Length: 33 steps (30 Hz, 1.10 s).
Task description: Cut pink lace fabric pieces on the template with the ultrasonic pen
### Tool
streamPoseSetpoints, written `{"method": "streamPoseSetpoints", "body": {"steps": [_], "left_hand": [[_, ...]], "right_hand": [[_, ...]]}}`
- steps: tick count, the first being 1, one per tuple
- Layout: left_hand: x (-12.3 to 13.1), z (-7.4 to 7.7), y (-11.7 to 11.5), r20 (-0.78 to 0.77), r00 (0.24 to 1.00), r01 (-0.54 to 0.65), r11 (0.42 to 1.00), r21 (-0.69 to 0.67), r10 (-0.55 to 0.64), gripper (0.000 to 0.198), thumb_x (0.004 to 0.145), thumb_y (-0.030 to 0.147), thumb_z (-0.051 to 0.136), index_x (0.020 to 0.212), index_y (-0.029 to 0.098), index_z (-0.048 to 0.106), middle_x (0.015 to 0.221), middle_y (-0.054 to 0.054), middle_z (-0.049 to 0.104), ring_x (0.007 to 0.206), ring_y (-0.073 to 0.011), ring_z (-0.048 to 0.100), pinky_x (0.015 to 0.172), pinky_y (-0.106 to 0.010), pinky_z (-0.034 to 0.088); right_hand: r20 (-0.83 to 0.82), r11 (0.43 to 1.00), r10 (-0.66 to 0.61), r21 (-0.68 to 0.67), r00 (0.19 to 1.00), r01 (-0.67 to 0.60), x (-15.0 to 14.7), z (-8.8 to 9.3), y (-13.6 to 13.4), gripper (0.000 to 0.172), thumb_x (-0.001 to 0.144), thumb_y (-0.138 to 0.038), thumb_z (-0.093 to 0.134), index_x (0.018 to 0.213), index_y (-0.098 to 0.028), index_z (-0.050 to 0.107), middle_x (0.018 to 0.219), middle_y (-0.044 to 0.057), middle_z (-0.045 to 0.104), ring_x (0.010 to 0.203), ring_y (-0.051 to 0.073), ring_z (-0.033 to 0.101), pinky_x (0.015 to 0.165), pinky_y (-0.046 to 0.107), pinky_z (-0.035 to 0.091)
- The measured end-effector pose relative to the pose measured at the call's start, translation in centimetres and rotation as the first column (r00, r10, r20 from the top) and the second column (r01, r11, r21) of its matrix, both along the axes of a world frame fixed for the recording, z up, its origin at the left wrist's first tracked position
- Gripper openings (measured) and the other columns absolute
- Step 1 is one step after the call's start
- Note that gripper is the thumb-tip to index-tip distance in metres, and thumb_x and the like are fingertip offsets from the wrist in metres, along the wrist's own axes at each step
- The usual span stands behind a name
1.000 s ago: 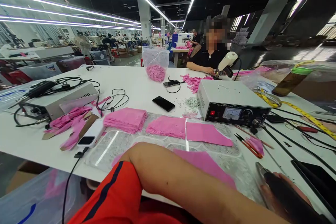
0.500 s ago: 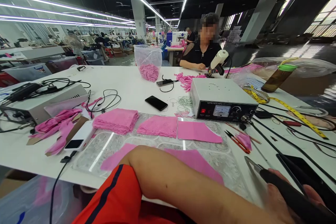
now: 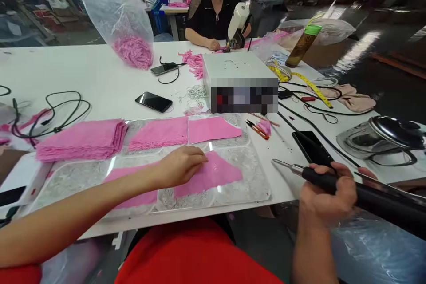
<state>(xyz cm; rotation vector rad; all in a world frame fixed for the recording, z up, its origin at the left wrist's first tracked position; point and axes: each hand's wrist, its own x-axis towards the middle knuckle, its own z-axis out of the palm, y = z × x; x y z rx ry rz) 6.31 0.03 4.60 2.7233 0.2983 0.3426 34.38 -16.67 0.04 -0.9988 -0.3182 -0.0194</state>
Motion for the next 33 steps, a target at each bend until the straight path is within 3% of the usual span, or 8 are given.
{"method": "streamPoseSetpoints", "body": {"steps": [4, 7, 10, 16, 33], "left_hand": [[0.0, -3.0, -0.6, -0.086, 0.975, 0.216, 0.961, 0.172, -0.204, 0.035, 0.101, 0.02, 0.037, 0.127, 0.015, 0.061, 0.133, -0.012, 0.062, 0.128, -0.0266, 0.053, 0.108, -0.044, 0.04], [1.3, -3.8, -1.3, -0.146, 0.948, 0.306, 0.935, 0.179, -0.283, 0.04, 0.103, 0.02, 0.034, 0.138, 0.016, 0.052, 0.146, -0.011, 0.05, 0.139, -0.0267, 0.042, 0.117, -0.047, 0.028], [2.4, -4.0, -1.4, -0.145, 0.933, 0.351, 0.922, 0.162, -0.329, 0.041, 0.104, 0.023, 0.033, 0.141, 0.017, 0.049, 0.149, -0.009, 0.047, 0.141, -0.026, 0.04, 0.12, -0.047, 0.022], [2.4, -4.6, -0.8, -0.127, 0.928, 0.364, 0.924, 0.122, -0.349, 0.041, 0.105, 0.027, 0.032, 0.141, 0.017, 0.049, 0.148, -0.007, 0.048, 0.142, -0.0237, 0.038, 0.122, -0.045, 0.015], [1.5, -5.3, -0.5, -0.039, 0.938, 0.347, 0.924, 0.162, -0.346, 0.038, 0.105, 0.027, 0.036, 0.138, 0.017, 0.052, 0.146, -0.007, 0.051, 0.141, -0.0227, 0.04, 0.122, -0.042, 0.02]], "right_hand": [[0.035, 0.983, 0.146, 0.109, 0.989, -0.149, -1.1, 1.8, -1.2, 0.025, 0.064, -0.028, 0.057, 0.088, -0.023, 0.058, 0.076, -0.004, 0.063, 0.049, 0.011, 0.049, 0.05, 0.03, 0.046], [0.043, 0.955, 0.278, 0.093, 0.959, -0.281, -2.2, 2.6, -1.3, 0.03, 0.064, -0.035, 0.063, 0.091, -0.023, 0.062, 0.078, -0.003, 0.066, 0.049, 0.011, 0.052, 0.049, 0.031, 0.047], [0.063, 0.928, 0.363, 0.06, 0.93, -0.367, -3.1, 3.0, -0.9, 0.03, 0.063, -0.036, 0.068, 0.09, -0.022, 0.064, 0.074, -0.003, 0.066, 0.048, 0.011, 0.051, 0.049, 0.031, 0.047], [0.078, 0.876, 0.48, -0.005, 0.874, -0.481, -4.3, 3.1, 0.0, 0.029, 0.067, -0.039, 0.07, 0.088, -0.02, 0.064, 0.073, -0.002, 0.062, 0.048, 0.01, 0.052, 0.045, 0.03, 0.047], [0.078, 0.88, 0.475, -0.023, 0.877, -0.475, -4.7, 2.5, 1.0, 0.021, 0.069, -0.033, 0.065, 0.085, -0.02, 0.065, 0.071, -0.003, 0.061, 0.046, 0.01, 0.053, 0.045, 0.03, 0.047]]}}
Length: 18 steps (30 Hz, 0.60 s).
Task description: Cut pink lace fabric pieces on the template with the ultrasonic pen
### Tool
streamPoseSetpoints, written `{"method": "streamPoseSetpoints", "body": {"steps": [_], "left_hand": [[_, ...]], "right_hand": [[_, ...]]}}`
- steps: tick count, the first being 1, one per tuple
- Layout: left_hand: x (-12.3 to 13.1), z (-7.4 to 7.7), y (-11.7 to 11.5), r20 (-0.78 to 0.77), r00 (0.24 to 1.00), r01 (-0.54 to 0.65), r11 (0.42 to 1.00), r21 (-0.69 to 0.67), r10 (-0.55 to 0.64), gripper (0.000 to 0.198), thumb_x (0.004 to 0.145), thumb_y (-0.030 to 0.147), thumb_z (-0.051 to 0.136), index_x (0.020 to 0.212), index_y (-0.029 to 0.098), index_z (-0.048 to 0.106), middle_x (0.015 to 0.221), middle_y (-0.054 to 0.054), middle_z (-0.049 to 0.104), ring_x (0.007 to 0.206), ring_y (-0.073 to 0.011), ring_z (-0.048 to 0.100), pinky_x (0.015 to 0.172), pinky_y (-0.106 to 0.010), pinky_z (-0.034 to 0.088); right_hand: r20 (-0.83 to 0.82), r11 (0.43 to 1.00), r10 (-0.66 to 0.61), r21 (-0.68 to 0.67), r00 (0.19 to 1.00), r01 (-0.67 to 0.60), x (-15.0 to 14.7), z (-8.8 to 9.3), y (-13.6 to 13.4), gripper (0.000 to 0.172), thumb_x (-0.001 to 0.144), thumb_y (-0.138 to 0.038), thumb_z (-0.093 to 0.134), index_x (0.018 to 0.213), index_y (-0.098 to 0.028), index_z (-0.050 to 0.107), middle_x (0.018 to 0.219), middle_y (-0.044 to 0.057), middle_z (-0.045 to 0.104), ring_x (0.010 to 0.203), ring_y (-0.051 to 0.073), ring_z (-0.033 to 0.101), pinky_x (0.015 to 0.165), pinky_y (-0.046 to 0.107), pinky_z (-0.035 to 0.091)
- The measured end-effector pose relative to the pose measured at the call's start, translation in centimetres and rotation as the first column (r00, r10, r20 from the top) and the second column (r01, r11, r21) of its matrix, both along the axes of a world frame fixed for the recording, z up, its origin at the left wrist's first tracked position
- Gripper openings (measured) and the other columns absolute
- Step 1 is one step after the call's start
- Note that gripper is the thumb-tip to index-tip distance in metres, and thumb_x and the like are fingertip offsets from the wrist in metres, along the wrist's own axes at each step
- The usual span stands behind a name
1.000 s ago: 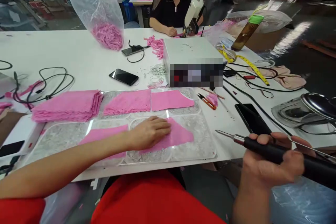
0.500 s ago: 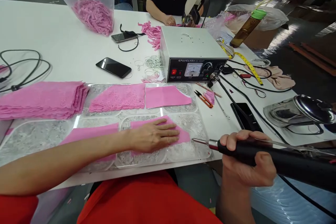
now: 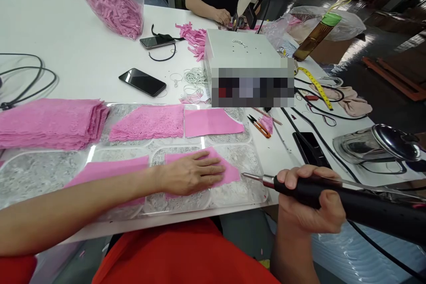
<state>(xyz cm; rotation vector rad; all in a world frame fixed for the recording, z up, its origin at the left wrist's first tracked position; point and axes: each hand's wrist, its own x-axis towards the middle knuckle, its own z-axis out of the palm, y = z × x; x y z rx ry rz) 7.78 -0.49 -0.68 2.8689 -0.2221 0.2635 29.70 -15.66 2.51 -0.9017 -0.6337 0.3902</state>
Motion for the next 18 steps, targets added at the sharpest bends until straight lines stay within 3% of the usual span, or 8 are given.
{"method": "streamPoseSetpoints", "body": {"steps": [18], "left_hand": [[0.1, 0.0, 0.2, -0.018, 1.0, 0.005, 0.999, -0.036, -0.006, 0.038, 0.104, 0.027, 0.038, 0.137, 0.018, 0.053, 0.147, -0.008, 0.05, 0.14, -0.023, 0.041, 0.122, -0.044, 0.021]], "right_hand": [[0.03, 1.0, -0.01, -0.002, 1.0, 0.01, -0.7, 0.1, 1.1, 0.014, 0.069, -0.027, 0.061, 0.081, -0.019, 0.063, 0.068, -0.002, 0.06, 0.048, 0.011, 0.053, 0.046, 0.03, 0.049]]}}
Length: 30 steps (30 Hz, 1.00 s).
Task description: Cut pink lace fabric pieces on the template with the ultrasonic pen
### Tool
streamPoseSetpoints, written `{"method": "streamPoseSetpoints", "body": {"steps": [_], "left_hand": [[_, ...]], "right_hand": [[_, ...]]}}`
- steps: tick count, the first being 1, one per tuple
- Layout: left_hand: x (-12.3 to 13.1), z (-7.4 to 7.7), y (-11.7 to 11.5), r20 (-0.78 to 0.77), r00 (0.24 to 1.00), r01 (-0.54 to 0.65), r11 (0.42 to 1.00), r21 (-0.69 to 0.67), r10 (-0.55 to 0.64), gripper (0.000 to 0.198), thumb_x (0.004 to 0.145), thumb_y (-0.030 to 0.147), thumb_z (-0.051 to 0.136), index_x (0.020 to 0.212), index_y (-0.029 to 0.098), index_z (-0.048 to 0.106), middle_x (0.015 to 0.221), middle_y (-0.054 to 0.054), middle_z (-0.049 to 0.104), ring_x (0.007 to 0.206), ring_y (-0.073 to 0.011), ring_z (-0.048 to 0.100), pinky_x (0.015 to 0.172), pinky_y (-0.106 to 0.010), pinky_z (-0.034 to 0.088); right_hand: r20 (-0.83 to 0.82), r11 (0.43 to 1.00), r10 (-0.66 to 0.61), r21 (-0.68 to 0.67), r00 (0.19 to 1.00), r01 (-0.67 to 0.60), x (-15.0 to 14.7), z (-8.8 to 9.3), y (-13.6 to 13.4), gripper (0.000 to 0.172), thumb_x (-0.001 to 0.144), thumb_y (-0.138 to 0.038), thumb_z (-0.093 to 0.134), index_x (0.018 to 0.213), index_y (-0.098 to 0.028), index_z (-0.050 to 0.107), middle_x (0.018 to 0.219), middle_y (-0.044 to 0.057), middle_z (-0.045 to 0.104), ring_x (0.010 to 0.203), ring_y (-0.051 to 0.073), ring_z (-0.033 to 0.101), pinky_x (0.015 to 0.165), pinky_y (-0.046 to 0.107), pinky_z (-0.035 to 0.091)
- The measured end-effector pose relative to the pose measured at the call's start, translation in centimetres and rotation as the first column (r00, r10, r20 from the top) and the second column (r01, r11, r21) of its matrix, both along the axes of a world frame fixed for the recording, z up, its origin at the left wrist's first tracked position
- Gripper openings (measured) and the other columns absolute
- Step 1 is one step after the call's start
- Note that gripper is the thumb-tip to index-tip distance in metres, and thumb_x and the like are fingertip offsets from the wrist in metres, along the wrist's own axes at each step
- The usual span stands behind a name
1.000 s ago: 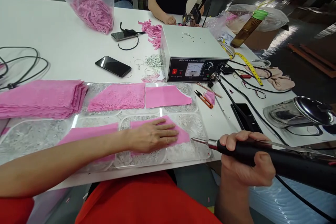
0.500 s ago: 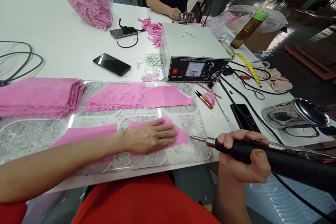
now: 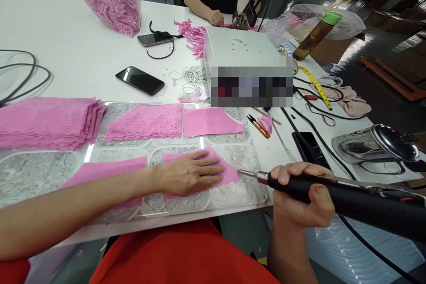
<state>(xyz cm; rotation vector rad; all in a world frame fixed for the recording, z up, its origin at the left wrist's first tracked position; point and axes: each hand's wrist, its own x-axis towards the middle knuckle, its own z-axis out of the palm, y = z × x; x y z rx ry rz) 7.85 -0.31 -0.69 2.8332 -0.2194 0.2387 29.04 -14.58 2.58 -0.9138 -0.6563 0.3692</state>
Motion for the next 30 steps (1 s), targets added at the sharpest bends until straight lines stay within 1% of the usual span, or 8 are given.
{"method": "streamPoseSetpoints", "body": {"steps": [8, 15, 21, 25, 30], "left_hand": [[0.0, 0.0, 0.0, -0.032, 0.999, -0.004, 1.0, -0.006, 0.004, 0.037, 0.104, 0.028, 0.038, 0.138, 0.02, 0.053, 0.148, -0.006, 0.048, 0.141, -0.0225, 0.039, 0.122, -0.043, 0.018], [0.0, 0.0, 0.1, 0.002, 1.0, 0.009, 1.0, 0.008, -0.009, 0.038, 0.104, 0.027, 0.038, 0.137, 0.017, 0.054, 0.147, -0.008, 0.049, 0.14, -0.0237, 0.042, 0.121, -0.044, 0.021], [0.0, 0.2, 0.1, -0.026, 1.0, 0.014, 1.0, 0.002, -0.014, 0.038, 0.104, 0.026, 0.037, 0.138, 0.018, 0.053, 0.148, -0.009, 0.048, 0.141, -0.0245, 0.04, 0.121, -0.046, 0.023], [0.0, 0.1, 0.1, -0.035, 0.999, 0.009, 1.0, -0.004, -0.009, 0.038, 0.104, 0.027, 0.037, 0.138, 0.018, 0.053, 0.148, -0.008, 0.047, 0.141, -0.0241, 0.04, 0.121, -0.045, 0.021], [0.0, 0.0, 0.1, -0.01, 1.0, 0.006, 1.0, -0.002, -0.006, 0.037, 0.103, 0.026, 0.04, 0.137, 0.02, 0.054, 0.147, -0.008, 0.049, 0.14, -0.0232, 0.041, 0.121, -0.044, 0.022]], "right_hand": [[0.029, 0.999, 0.037, 0.007, 0.999, -0.037, -0.2, -0.1, 0.2, 0.011, 0.071, -0.024, 0.061, 0.081, -0.019, 0.062, 0.068, -0.002, 0.061, 0.048, 0.011, 0.055, 0.047, 0.03, 0.05], [0.063, 0.999, 0.039, 0.003, 0.997, -0.039, -0.2, 0.0, 0.4, 0.008, 0.07, -0.021, 0.061, 0.077, -0.019, 0.059, 0.066, -0.003, 0.061, 0.047, 0.011, 0.055, 0.047, 0.029, 0.051], [0.041, 0.999, 0.037, -0.003, 0.998, -0.037, 0.3, 0.3, -0.5, 0.011, 0.069, -0.024, 0.061, 0.079, -0.018, 0.061, 0.066, -0.003, 0.059, 0.046, 0.01, 0.053, 0.044, 0.029, 0.048], [0.037, 0.999, 0.05, -0.02, 0.998, -0.049, 0.2, 0.4, -1.2, 0.012, 0.07, -0.026, 0.062, 0.078, -0.018, 0.061, 0.066, -0.002, 0.059, 0.046, 0.01, 0.053, 0.044, 0.028, 0.048], [0.023, 0.997, 0.072, -0.032, 0.997, -0.072, -0.3, 0.4, -1.2, 0.011, 0.07, -0.025, 0.064, 0.079, -0.018, 0.061, 0.066, -0.003, 0.06, 0.047, 0.011, 0.054, 0.045, 0.029, 0.049]]}}
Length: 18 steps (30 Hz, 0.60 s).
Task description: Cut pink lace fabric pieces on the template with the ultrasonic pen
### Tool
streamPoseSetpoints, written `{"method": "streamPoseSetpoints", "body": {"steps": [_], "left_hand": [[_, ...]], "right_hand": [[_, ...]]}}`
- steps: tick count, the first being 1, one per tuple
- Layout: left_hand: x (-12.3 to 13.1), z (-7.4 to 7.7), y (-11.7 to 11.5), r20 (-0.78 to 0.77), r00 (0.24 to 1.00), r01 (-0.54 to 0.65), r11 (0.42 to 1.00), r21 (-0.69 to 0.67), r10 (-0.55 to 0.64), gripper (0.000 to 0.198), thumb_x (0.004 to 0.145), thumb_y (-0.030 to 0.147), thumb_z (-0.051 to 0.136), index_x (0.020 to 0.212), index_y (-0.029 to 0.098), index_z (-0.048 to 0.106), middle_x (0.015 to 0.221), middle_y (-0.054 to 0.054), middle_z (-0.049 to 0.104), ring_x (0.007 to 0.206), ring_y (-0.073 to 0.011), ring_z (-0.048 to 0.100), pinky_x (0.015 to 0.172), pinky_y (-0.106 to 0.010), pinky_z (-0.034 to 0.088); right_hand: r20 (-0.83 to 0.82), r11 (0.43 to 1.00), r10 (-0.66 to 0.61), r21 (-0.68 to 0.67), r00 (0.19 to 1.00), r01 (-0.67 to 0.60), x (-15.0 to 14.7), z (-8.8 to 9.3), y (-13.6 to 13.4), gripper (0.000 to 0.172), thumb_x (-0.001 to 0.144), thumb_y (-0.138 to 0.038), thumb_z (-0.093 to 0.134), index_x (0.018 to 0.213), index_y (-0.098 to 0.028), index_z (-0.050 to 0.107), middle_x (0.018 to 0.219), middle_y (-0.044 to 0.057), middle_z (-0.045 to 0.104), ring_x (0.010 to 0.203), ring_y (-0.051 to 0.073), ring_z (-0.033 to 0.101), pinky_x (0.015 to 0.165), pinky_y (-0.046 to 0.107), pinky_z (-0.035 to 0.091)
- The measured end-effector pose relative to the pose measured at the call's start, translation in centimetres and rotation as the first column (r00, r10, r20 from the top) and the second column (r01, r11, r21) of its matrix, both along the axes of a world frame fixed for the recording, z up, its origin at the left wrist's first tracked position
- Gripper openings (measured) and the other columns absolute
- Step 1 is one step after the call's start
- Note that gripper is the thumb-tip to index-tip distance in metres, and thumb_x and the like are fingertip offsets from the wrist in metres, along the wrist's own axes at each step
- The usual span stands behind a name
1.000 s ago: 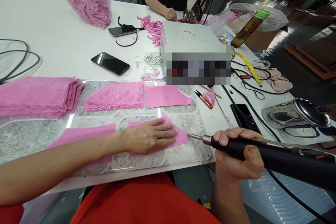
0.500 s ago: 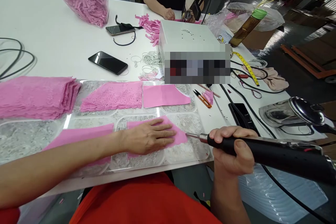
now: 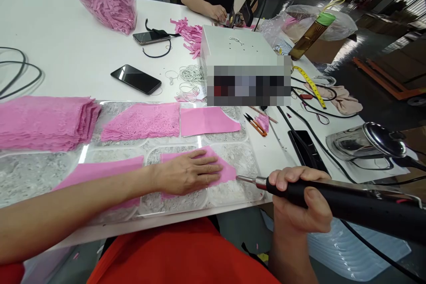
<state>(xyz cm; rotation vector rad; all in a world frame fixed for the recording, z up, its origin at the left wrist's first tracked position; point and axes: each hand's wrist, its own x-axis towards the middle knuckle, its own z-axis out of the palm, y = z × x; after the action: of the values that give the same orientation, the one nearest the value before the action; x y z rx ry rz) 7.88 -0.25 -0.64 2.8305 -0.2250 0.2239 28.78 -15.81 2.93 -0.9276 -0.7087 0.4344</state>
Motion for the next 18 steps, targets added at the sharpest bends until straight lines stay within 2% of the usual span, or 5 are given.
{"method": "streamPoseSetpoints", "body": {"steps": [5, 10, 18], "left_hand": [[0.0, 0.0, 0.0, 0.029, 1.0, 0.009, 1.0, 0.016, -0.009, 0.037, 0.104, 0.026, 0.039, 0.136, 0.017, 0.055, 0.146, -0.009, 0.051, 0.138, -0.0242, 0.044, 0.121, -0.044, 0.023], [0.0, 0.0, 0.0, 0.024, 1.0, -0.002, 1.0, 0.001, 0.002, 0.037, 0.103, 0.025, 0.042, 0.137, 0.021, 0.054, 0.145, -0.008, 0.051, 0.139, -0.0234, 0.042, 0.121, -0.044, 0.024], [-1.2, 0.7, 0.1, -0.003, 0.999, -0.05, 0.999, 0.008, 0.05, 0.041, 0.104, 0.033, 0.036, 0.139, 0.016, 0.05, 0.149, -0.011, 0.046, 0.141, -0.0239, 0.04, 0.121, -0.044, 0.024]], "right_hand": [[0.01, 1.0, 0.012, 0.014, 1.0, -0.012, 0.0, -0.1, 0.1, 0.009, 0.071, -0.023, 0.062, 0.079, -0.018, 0.061, 0.066, -0.003, 0.061, 0.047, 0.011, 0.055, 0.045, 0.029, 0.049], [0.028, 0.999, 0.031, 0.01, 0.999, -0.031, 0.2, -0.2, 0.0, 0.008, 0.072, -0.022, 0.062, 0.078, -0.018, 0.06, 0.066, -0.002, 0.06, 0.047, 0.011, 0.054, 0.045, 0.03, 0.049], [-0.01, 1.0, -0.016, -0.007, 1.0, 0.016, 0.1, 0.1, 0.2, 0.015, 0.068, -0.027, 0.064, 0.079, -0.018, 0.06, 0.065, -0.002, 0.057, 0.047, 0.01, 0.052, 0.046, 0.03, 0.048]]}}
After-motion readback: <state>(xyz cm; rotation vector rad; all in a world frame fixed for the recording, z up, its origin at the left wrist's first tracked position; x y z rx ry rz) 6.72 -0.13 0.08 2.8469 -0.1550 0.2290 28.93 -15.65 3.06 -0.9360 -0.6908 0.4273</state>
